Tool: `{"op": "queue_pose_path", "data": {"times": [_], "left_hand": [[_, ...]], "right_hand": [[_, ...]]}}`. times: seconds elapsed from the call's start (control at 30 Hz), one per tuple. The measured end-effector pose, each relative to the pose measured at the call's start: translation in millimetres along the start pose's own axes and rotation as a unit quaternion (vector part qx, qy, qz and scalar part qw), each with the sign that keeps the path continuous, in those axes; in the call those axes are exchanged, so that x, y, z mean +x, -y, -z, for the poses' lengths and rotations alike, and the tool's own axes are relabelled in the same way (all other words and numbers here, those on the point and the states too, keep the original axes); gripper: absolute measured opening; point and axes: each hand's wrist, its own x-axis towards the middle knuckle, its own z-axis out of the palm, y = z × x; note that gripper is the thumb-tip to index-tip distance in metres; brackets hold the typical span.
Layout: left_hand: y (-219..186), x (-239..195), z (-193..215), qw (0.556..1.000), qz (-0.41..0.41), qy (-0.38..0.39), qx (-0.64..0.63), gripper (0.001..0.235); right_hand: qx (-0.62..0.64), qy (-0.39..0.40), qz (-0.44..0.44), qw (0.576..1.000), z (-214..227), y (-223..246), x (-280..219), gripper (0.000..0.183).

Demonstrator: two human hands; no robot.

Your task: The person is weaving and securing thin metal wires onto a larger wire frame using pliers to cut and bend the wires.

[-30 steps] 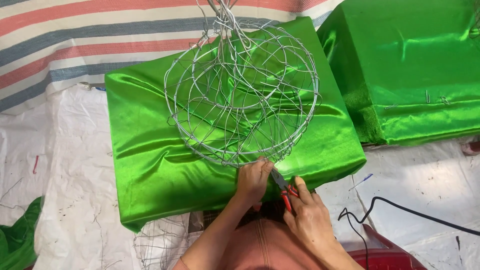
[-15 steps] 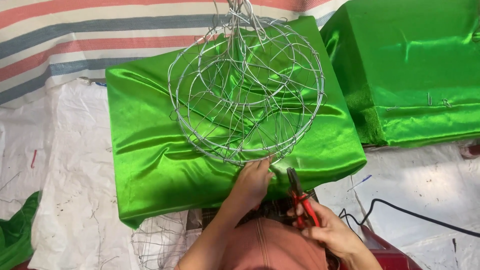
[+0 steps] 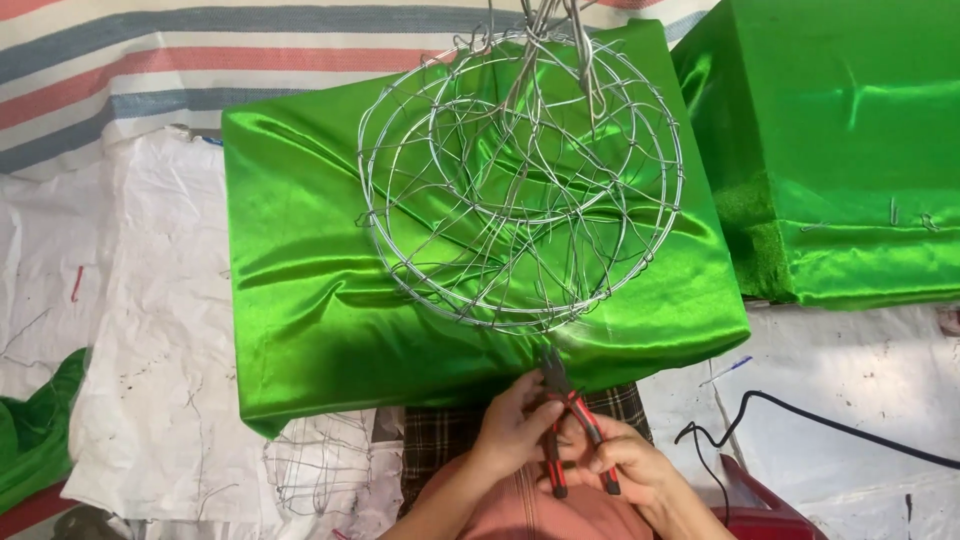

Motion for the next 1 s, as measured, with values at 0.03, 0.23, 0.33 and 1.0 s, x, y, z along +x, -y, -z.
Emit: {"op": "queue_pose_path", "data": {"times": [0.03, 0.23, 0.33, 1.0], "left_hand": [[-10.6, -1.1, -1.5, 1.000, 0.001, -0.001, -0.001, 0.054], [-46.1, 0.1, -7.5, 0.993, 0.024, -0.045, 0.102, 0.026], [-41.2, 6.5, -6.0, 0.976, -0.009, -0.073, 0.204, 0.032], [-47.1, 21.1, -3.3, 0.935, 0.043, -0.087, 0.340, 0.053]], "right_hand": [[0.001, -0.001, -0.001, 1.000, 3.6, -1.9, 1.1, 0.045], [0.025, 0.026, 0.006, 0.999, 27.7, -11.6, 7.9, 0.051], [0.037, 0.054, 0.005, 0.998, 27.7, -11.9, 10.7, 0.063], [0.107, 0.013, -0.023, 0.994, 36.8, -16.8, 19.4, 0.019]]}}
